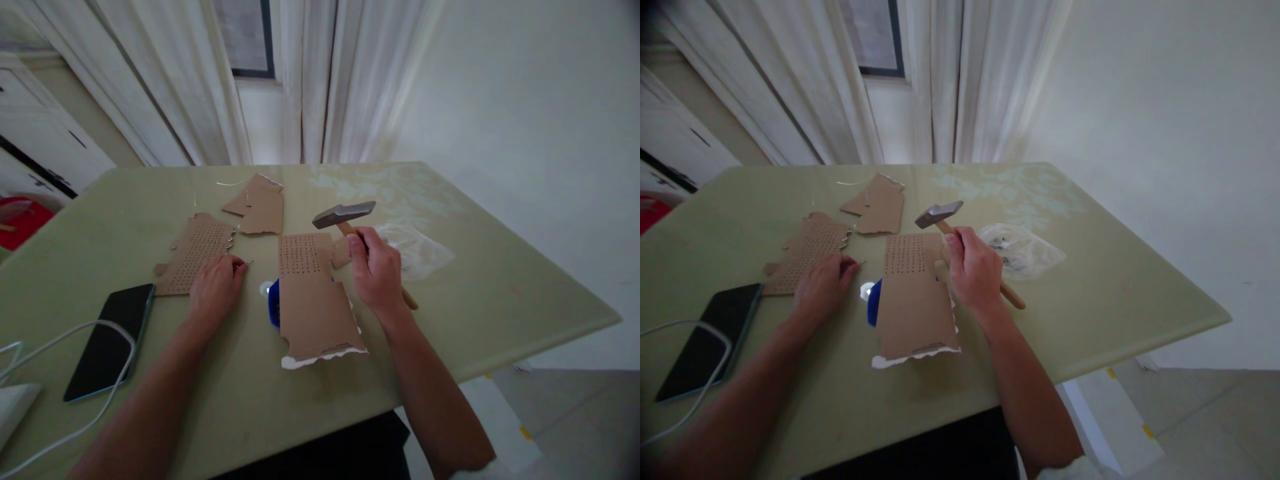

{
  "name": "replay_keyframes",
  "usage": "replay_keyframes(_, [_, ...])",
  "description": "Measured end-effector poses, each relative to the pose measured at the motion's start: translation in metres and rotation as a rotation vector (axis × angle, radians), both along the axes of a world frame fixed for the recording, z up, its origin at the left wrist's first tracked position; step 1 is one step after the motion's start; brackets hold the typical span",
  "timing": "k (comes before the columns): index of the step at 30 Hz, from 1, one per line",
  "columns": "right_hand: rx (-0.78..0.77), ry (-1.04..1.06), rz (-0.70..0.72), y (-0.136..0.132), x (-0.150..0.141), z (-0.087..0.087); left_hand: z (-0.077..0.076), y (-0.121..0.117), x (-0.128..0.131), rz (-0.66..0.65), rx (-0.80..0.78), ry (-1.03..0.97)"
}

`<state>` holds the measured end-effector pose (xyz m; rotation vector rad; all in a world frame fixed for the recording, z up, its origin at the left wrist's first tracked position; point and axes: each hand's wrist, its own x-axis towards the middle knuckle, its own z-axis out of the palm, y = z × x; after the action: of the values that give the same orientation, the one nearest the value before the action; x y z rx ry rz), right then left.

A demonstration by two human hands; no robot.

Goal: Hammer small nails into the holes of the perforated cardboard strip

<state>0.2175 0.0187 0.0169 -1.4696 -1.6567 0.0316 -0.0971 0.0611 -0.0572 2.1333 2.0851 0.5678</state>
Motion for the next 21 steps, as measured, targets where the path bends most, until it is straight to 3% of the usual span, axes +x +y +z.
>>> replay_keyframes(10, [-0.036, -0.021, -0.018, -0.001, -0.002, 0.000, -0.014, 0.005, -0.009, -0.031, 0.024, -0.063])
replay_keyframes(15, [-0.022, -0.029, -0.009, 0.001, -0.002, -0.002, -0.008, 0.001, -0.002, -0.020, 0.136, -0.123])
replay_keyframes(21, [-0.019, -0.029, -0.016, 0.001, -0.004, -0.004, 0.005, -0.007, 0.014, 0.010, 0.254, -0.413])
